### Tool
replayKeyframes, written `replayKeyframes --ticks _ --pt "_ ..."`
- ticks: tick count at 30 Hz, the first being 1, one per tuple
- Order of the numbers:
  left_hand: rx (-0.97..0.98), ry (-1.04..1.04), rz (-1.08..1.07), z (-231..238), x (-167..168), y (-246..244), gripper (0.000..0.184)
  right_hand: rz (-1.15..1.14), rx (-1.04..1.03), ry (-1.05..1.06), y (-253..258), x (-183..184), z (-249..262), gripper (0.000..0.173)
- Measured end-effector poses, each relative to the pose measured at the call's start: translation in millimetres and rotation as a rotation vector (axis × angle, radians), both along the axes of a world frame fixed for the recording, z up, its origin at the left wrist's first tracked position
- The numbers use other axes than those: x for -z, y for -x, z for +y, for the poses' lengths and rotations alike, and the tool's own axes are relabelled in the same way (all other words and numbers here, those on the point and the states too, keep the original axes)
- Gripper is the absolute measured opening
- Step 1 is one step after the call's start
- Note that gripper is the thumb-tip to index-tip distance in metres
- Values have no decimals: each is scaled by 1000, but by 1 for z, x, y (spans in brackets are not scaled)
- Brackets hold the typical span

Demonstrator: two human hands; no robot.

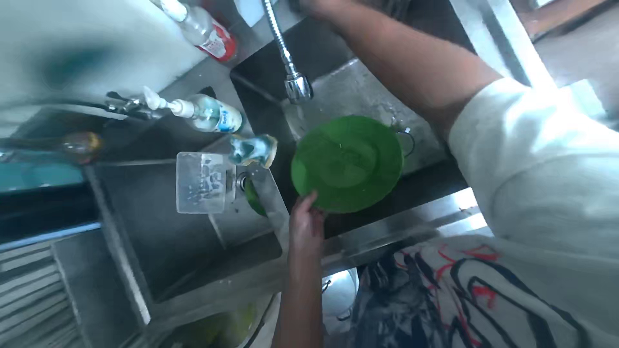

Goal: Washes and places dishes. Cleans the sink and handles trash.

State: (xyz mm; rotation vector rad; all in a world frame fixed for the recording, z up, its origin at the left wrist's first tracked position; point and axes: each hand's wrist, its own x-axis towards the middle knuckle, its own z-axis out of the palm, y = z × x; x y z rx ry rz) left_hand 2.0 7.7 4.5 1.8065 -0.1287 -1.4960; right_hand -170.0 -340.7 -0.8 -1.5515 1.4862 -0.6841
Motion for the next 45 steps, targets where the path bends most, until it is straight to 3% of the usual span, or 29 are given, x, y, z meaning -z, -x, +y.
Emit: replayKeyframes --ticks 3,5,7,10,27,30,33,36,38,40,42,43,45 --pt "-18 64 -51 23 -13 -10 22 55 -139 -119 43 46 59 29" --pt "-19 117 -92 36 -20 -16 21 285 -202 -193 74 78 84 28" --pt "-10 162 -149 45 -24 -20 20 505 -254 -314 100 98 107 31" --pt "8 229 -193 53 -27 -24 22 566 -303 -416 122 114 130 27" --pt "-46 209 -199 67 -24 -2 20 585 -496 -500 127 109 168 28" --pt "-63 201 -181 64 -25 3 21 492 -446 -462 124 92 181 27" --pt "-96 165 -116 52 -30 14 29 401 -381 -406 128 50 214 36" --pt "-144 136 -19 39 -32 31 29 283 -159 -606 143 24 257 66" --pt "-145 121 36 35 -32 43 27 37 -64 -785 142 1 283 74" --pt "-126 123 86 33 -32 53 26 -346 51 -872 128 -12 307 67" --pt "-102 136 134 31 -31 61 28 -642 237 -830 109 -17 325 40" --pt "-80 139 153 30 -30 63 28 -709 327 -769 103 -19 329 28" --pt "18 136 168 27 -27 63 26 -650 402 -600 102 -28 331 21"
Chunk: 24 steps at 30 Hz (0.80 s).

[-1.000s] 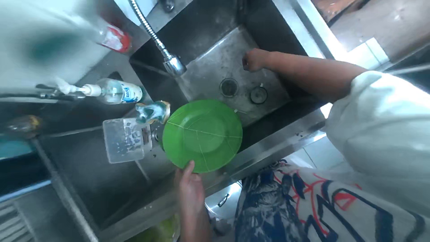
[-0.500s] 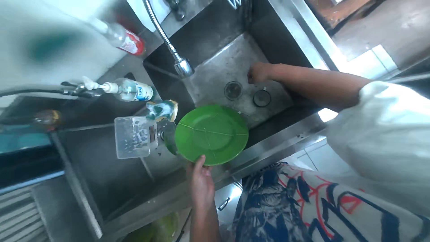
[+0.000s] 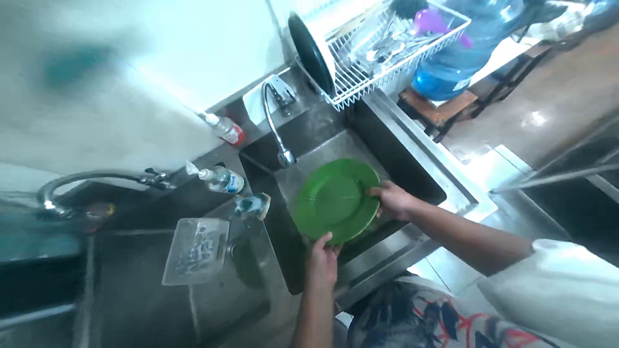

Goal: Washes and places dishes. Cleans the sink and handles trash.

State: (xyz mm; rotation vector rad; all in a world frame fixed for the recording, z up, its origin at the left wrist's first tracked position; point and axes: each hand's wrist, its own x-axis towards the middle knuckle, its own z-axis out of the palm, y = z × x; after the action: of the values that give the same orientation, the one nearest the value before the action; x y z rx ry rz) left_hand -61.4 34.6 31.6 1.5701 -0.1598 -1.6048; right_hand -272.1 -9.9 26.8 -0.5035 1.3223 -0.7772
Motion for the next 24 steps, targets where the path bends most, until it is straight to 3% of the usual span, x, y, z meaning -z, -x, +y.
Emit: replayKeyframes --ticks 3,6,10,13,17,20,24 --pt "152 13 -50 0 6 -10 37 446 -187 286 20 -37 4 23" --pt "173 19 -117 3 6 -20 41 868 -395 513 33 -69 12 28" --pt "237 64 -151 7 0 -36 42 1085 -757 360 30 -63 4 47" --pt "280 221 -254 12 -4 -56 40 1108 -594 464 45 -91 17 41" --pt "219 444 -466 31 3 -91 37 1244 -101 926 72 -134 38 21" --pt "210 490 -544 42 5 -109 38 1311 42 1052 85 -161 1 24" --pt "239 556 -621 53 9 -131 36 1274 44 1004 91 -172 -92 31"
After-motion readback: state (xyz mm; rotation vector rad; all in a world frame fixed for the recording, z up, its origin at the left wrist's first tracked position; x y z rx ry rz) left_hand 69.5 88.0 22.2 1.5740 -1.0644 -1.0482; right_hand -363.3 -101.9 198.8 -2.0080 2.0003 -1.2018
